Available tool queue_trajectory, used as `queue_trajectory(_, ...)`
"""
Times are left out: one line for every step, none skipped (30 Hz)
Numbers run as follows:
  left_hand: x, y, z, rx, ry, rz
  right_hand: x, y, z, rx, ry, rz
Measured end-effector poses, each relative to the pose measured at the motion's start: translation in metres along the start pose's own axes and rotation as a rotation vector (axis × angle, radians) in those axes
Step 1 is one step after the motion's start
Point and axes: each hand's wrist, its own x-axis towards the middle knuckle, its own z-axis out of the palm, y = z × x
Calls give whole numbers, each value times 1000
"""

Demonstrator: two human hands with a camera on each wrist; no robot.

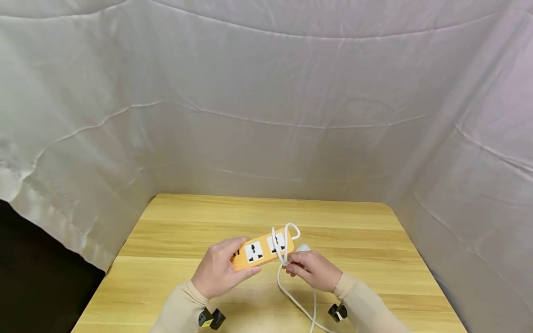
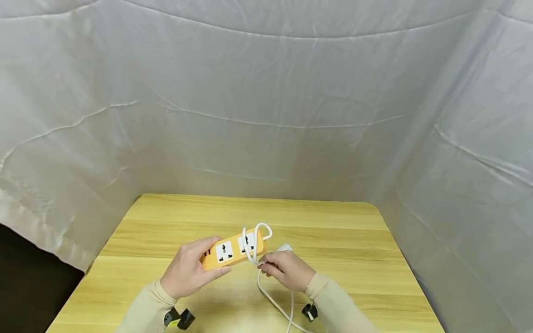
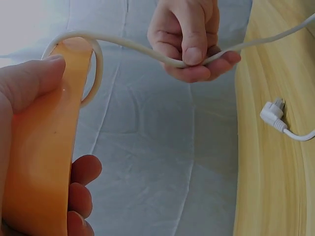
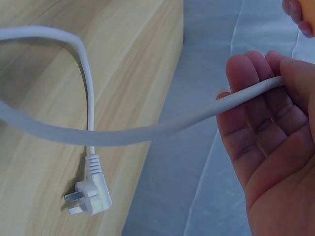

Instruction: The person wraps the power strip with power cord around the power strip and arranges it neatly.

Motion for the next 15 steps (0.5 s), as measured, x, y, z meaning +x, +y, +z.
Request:
queue_trajectory(0,0,0,-1,-1,4,1,0,-1,5,-7,12)
queue_trajectory(0,1,0,0,0,8,1,0,-2,4,-13,26)
queue_trajectory(0,1,0,2,1,13,2,0,-3,2,-18,41)
queue_trajectory(-1,2,0,3,3,20,2,1,-4,1,-21,54)
queue_trajectory(-1,2,0,4,5,28,3,1,-5,-7,-21,67)
queue_trajectory(-1,3,1,3,7,36,3,1,-6,-17,-20,79)
queue_trajectory(-1,3,1,4,8,41,3,1,-6,-28,-18,90)
queue_trajectory(-1,3,1,0,7,46,4,2,-7,-42,-17,100)
queue_trajectory(-1,4,1,-2,7,51,4,2,-7,-51,-17,109)
queue_trajectory(-1,4,1,-5,5,53,4,3,-7,-56,-16,117)
queue_trajectory(-1,5,1,-9,3,54,4,3,-7,-60,-17,123)
queue_trajectory(-1,5,1,-11,0,53,4,4,-7,-56,-20,127)
queue_trajectory(-1,5,2,-13,-4,52,5,5,-8,-52,-22,127)
queue_trajectory(-2,5,2,-13,-8,52,5,5,-8,-49,-22,124)
queue_trajectory(-2,5,2,-12,-10,54,6,6,-8,-47,-19,120)
